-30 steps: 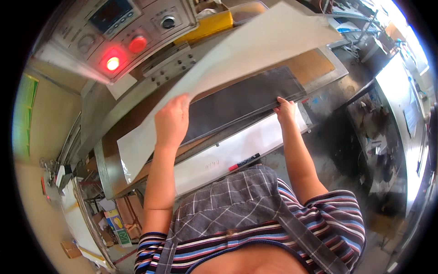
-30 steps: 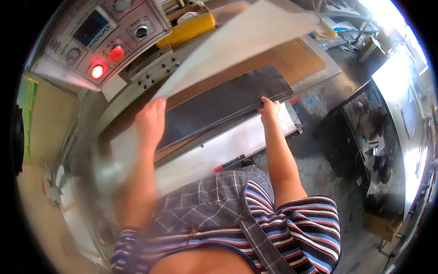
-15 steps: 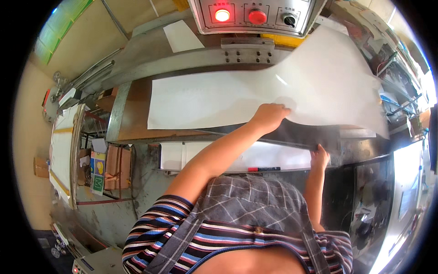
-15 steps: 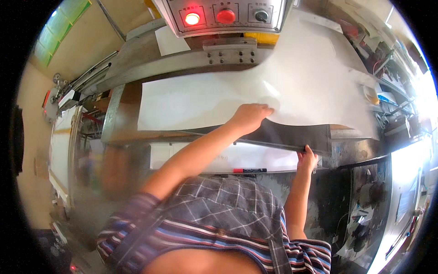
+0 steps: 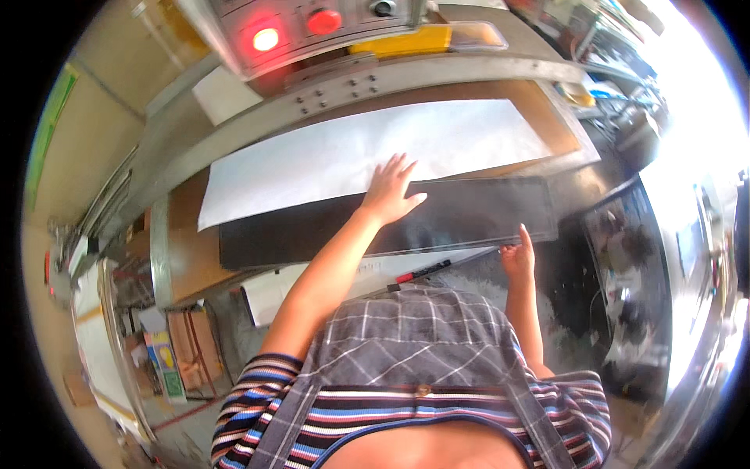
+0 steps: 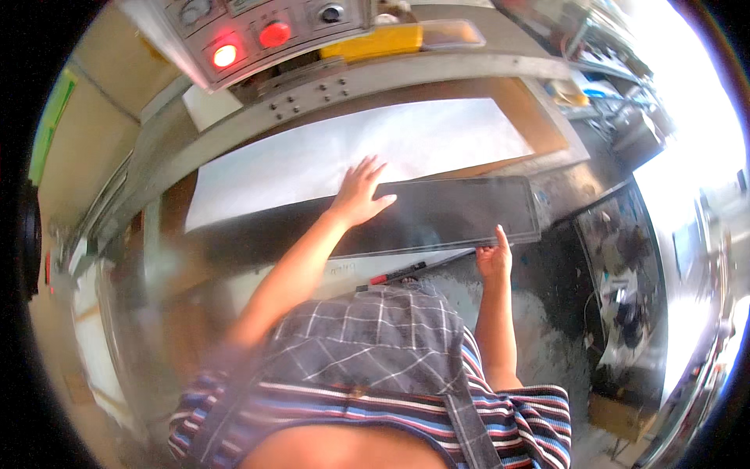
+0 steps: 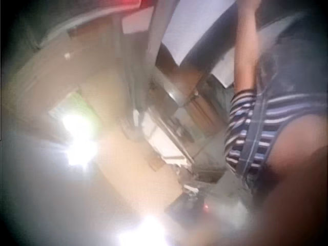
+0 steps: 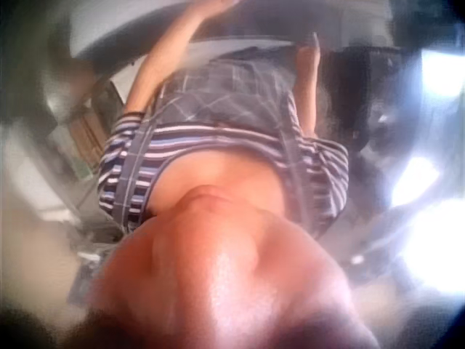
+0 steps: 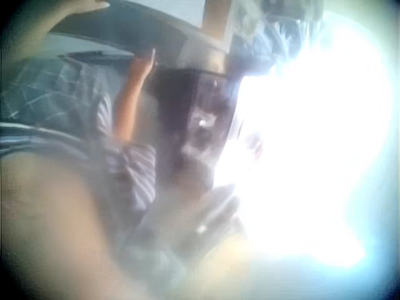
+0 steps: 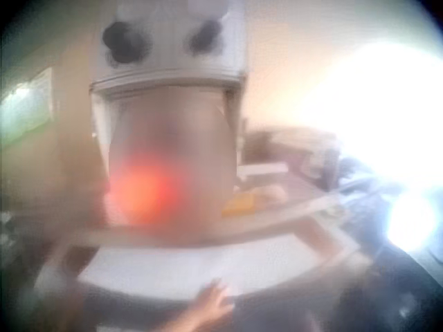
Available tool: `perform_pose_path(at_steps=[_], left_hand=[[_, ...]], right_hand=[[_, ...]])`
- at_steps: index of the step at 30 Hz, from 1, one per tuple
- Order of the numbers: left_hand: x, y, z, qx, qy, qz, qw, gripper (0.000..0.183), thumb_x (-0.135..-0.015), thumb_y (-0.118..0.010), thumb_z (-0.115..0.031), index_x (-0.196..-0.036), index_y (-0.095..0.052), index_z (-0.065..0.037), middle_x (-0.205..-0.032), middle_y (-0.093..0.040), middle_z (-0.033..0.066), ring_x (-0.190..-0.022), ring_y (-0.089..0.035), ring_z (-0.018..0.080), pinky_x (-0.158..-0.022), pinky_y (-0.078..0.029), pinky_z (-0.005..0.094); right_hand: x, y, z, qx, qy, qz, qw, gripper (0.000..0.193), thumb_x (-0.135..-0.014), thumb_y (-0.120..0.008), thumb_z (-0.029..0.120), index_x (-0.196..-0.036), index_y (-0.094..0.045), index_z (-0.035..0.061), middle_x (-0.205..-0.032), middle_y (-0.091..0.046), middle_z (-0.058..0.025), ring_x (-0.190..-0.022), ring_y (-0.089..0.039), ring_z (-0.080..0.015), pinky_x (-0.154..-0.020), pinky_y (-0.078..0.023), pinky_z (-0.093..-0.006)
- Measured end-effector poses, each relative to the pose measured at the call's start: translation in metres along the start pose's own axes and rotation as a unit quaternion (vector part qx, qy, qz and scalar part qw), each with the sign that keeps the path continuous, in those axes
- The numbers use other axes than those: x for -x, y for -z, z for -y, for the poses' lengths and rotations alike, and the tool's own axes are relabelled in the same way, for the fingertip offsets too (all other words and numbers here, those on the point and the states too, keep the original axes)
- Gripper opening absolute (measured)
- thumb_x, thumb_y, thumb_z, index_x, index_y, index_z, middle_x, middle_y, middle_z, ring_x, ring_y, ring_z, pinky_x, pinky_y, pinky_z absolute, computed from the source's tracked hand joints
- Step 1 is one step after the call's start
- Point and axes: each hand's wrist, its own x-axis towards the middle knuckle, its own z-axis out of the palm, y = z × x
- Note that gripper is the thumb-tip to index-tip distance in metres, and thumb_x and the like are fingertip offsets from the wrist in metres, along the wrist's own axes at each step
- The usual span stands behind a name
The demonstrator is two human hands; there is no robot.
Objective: The person is peeling a protective film from metal sheets and then aligning and smoothing them on a white surface at a workstation.
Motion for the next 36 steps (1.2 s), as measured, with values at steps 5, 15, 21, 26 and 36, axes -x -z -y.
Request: perform_pose_path(at_steps=[5, 15, 21, 26, 36], left_hand=[[0.057, 0.026, -0.039, 0.273, 0.055, -0.058, 0.959, 0.033, -0.087, -0.065, -0.022, -0.112, -0.062, -0.001, -0.113, -0.064, 0.0150, -0.107, -0.060, 0.0277, -0.090, -0.047, 0.0378], [0.214, 0.001, -0.034, 0.825, 0.453, -0.045, 0.336, 0.064, -0.088, -0.053, -0.058, -0.126, -0.052, -0.006, -0.127, -0.056, 0.0152, -0.115, -0.056, 0.0301, -0.089, -0.051, 0.0439], [0.211, 0.001, 0.013, 0.872, 0.397, -0.101, 0.267, 0.074, -0.084, -0.053, -0.066, -0.125, -0.052, -0.004, -0.127, -0.057, 0.0161, -0.120, -0.053, 0.0327, -0.096, -0.048, 0.0489], [0.205, -0.001, 0.081, 0.855, 0.399, -0.252, 0.217, 0.067, -0.085, -0.061, -0.054, -0.124, -0.053, 0.000, -0.125, -0.059, 0.0154, -0.115, -0.056, 0.0314, -0.099, -0.045, 0.0465], [0.092, 0.028, 0.107, 0.827, 0.474, -0.136, 0.268, 0.025, -0.089, -0.059, -0.013, -0.110, -0.060, -0.001, -0.112, -0.065, 0.0136, -0.104, -0.062, 0.0294, -0.093, -0.050, 0.0440]], right_hand=[[-0.022, 0.014, 0.017, 0.075, 0.042, -0.055, 0.995, 0.011, -0.084, -0.067, 0.014, -0.090, -0.061, 0.0066, -0.082, -0.065, -0.0065, -0.071, -0.064, -0.0220, -0.059, -0.054, -0.0350], [0.045, -0.009, 0.029, 0.090, 0.078, -0.124, 0.985, 0.006, -0.084, -0.063, 0.008, -0.087, -0.061, 0.0026, -0.080, -0.064, -0.0080, -0.062, -0.061, -0.0197, -0.051, -0.050, -0.0339], [0.070, -0.055, 0.032, 0.121, 0.121, -0.078, 0.982, 0.009, -0.083, -0.063, 0.006, -0.089, -0.059, 0.0033, -0.081, -0.063, -0.0077, -0.071, -0.063, -0.0193, -0.057, -0.052, -0.0341], [0.095, -0.071, 0.036, 0.083, 0.161, -0.096, 0.979, 0.012, -0.084, -0.063, 0.006, -0.093, -0.056, 0.0046, -0.085, -0.064, -0.0078, -0.070, -0.064, -0.0194, -0.056, -0.053, -0.0337], [0.149, -0.054, 0.037, -0.007, 0.205, -0.147, 0.968, 0.004, -0.086, -0.062, 0.006, -0.087, -0.063, 0.0031, -0.089, -0.069, -0.0085, -0.080, -0.067, -0.0207, -0.068, -0.056, -0.0340]])
